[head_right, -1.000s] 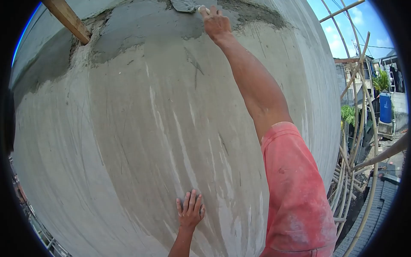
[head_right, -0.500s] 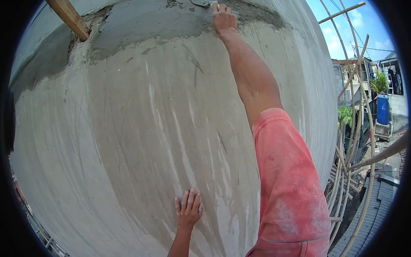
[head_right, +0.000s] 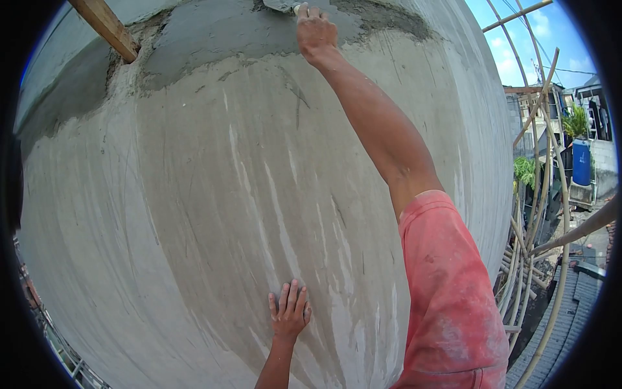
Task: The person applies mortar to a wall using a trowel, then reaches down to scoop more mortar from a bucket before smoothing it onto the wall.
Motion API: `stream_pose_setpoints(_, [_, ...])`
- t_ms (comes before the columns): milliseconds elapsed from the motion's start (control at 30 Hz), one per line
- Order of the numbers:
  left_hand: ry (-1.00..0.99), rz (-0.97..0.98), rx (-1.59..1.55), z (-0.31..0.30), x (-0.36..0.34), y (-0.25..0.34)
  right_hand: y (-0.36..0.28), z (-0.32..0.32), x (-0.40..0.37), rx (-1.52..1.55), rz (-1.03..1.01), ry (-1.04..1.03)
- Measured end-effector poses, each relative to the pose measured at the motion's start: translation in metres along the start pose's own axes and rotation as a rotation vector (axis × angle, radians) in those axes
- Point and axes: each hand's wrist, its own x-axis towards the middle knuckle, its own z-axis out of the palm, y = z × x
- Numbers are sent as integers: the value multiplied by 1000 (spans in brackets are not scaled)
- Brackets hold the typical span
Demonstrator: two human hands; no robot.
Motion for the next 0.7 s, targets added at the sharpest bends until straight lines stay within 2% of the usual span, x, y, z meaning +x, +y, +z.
stream_pose_setpoints(100, [17, 8, -13, 3, 1, 0, -29, 7, 9, 85, 76, -55])
stream_pose_setpoints(300, [6, -8, -36, -1, 1, 1, -69, -16, -5, 101, -101, -102])
stream_pose_setpoints(367, [9, -14, -31, -1, 0, 2, -72, -17, -13, 180, -222, 12])
stream_pose_setpoints(500, [5, 3, -15, 1, 0, 0, -64, -13, -10, 135, -254, 27])
stream_pose_setpoints(567, [10, 4, -14, 1, 0, 0, -50, -3, -3, 16, -144, 83])
stream_pose_setpoints(700, [2, 4, -14, 0, -2, -1, -4, 19, 6, -103, -109, 41])
